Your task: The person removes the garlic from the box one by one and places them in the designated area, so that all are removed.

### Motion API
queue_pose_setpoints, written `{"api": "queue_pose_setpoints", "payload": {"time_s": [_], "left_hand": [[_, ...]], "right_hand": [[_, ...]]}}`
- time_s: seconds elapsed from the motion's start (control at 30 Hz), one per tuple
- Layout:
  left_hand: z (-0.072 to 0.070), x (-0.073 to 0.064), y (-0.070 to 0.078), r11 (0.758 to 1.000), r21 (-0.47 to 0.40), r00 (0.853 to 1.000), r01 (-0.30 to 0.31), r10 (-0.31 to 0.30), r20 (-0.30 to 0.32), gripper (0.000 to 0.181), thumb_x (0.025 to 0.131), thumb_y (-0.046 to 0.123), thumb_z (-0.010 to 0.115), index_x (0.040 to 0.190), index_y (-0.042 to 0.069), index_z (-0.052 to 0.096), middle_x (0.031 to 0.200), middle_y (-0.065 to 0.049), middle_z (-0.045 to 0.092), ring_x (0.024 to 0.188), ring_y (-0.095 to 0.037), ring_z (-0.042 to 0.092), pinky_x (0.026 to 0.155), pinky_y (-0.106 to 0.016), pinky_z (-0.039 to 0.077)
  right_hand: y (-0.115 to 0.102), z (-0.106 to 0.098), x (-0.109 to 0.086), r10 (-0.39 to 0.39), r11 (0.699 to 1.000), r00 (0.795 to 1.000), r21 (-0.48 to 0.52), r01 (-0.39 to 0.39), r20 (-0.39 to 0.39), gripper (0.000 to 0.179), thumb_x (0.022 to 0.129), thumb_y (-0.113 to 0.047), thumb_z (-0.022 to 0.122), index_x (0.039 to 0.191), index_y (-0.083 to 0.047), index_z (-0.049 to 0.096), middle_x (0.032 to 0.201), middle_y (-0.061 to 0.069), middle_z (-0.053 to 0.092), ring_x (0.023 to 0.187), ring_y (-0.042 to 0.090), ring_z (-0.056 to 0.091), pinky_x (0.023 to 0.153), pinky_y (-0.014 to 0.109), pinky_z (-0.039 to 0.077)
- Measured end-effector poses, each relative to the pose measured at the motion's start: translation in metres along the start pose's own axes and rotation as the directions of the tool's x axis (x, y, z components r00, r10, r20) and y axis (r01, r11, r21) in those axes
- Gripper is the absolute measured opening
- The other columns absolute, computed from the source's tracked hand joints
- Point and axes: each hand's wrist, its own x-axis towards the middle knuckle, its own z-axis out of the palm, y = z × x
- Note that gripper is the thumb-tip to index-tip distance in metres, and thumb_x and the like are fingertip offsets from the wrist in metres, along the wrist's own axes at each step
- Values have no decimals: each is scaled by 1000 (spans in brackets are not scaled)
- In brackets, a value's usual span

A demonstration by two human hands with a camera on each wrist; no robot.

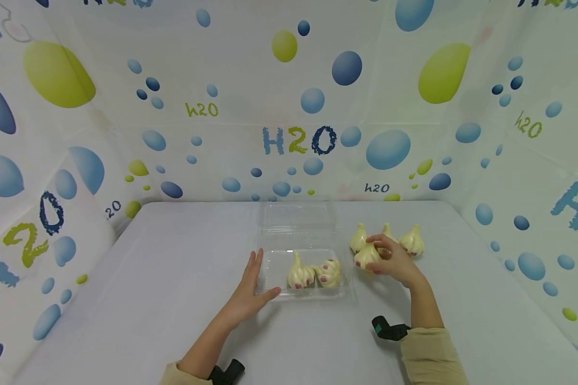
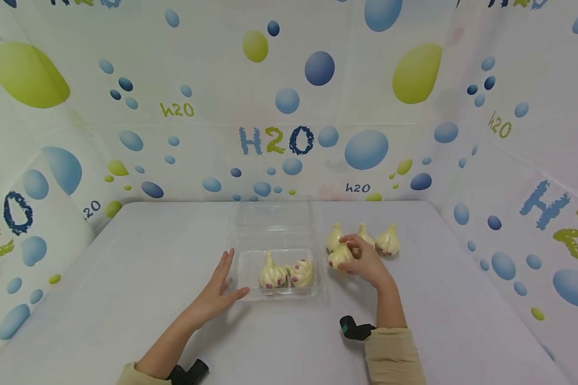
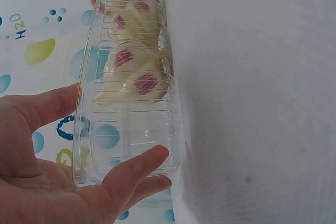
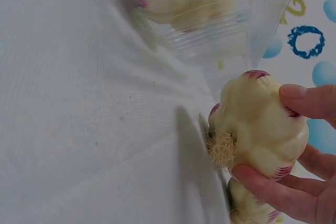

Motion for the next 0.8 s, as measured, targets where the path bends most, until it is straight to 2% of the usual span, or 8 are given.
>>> {"api": "queue_pose_setpoints", "payload": {"time_s": [0.37,0.8], "left_hand": [[0,0,0,1000,6,1000,2,-2,-4,90,83,23,67,148,11,5,151,-20,-6,135,-41,-1,100,-64,12],[0,-1,3,1000,6,1000,6,-6,-5,89,84,20,66,148,10,5,151,-20,-6,135,-42,-1,100,-63,13]], "right_hand": [[10,3,4,30,999,999,-27,-31,-21,56,75,3,70,124,3,42,133,36,31,116,48,41,68,40,53],[11,3,6,23,997,999,-69,-26,-43,55,72,3,70,121,2,45,131,35,34,116,49,40,68,35,52]]}}
